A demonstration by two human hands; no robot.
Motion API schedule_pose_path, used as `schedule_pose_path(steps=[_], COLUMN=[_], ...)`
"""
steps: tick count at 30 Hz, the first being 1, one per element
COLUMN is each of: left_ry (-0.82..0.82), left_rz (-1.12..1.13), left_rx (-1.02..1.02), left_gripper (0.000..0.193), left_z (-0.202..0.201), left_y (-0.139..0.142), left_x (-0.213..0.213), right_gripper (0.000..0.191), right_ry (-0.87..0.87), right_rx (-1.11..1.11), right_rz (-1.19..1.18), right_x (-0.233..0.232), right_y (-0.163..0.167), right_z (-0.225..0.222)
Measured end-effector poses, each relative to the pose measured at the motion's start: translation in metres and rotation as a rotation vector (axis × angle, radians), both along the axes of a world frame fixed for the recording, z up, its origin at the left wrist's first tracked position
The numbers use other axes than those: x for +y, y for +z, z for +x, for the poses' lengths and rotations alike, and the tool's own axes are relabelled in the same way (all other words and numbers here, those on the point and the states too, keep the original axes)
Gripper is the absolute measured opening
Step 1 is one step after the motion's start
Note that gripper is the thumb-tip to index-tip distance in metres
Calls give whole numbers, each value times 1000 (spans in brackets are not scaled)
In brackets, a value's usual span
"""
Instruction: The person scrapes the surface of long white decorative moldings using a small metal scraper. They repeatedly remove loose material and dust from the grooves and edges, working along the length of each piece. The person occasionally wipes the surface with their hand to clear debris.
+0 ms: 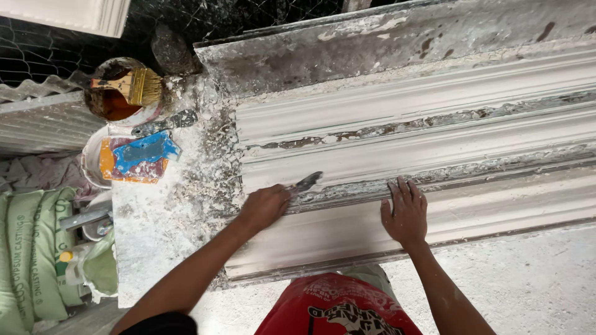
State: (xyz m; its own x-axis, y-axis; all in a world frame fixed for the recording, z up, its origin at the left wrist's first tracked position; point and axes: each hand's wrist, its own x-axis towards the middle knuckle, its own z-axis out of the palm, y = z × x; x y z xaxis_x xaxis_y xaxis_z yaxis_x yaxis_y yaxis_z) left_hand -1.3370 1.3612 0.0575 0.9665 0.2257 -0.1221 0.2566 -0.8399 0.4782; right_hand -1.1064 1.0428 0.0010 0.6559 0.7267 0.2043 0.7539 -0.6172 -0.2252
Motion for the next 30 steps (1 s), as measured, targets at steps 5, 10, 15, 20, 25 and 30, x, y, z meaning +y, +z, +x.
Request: schedule_pose_path(steps=[5,10,15,20,25,30], left_ry=[3,-34,-66,-102,-54,-73], left_rz=[-46,-33,-35,-10,-44,-24], left_rx=[29,15,34,-14,74,65], left_gripper=[20,21,19,22,28,13], left_z=[11,19,39,50,50,98], left_y=[5,6,0,5,12,3], left_x=[-4,-5,-13,-24,-26,-59], right_gripper=[49,48,48,49,48,48], right_ry=[11,0,-4,-6,-21,-17], right_rx=[-8,-12,-9,-6,1,13], right_rz=[44,33,63,44,50,81], right_x=[0,1,1,0,-2,-2], right_y=[1,2,2,1,1,0], right_z=[0,-1,0,0,4,2])
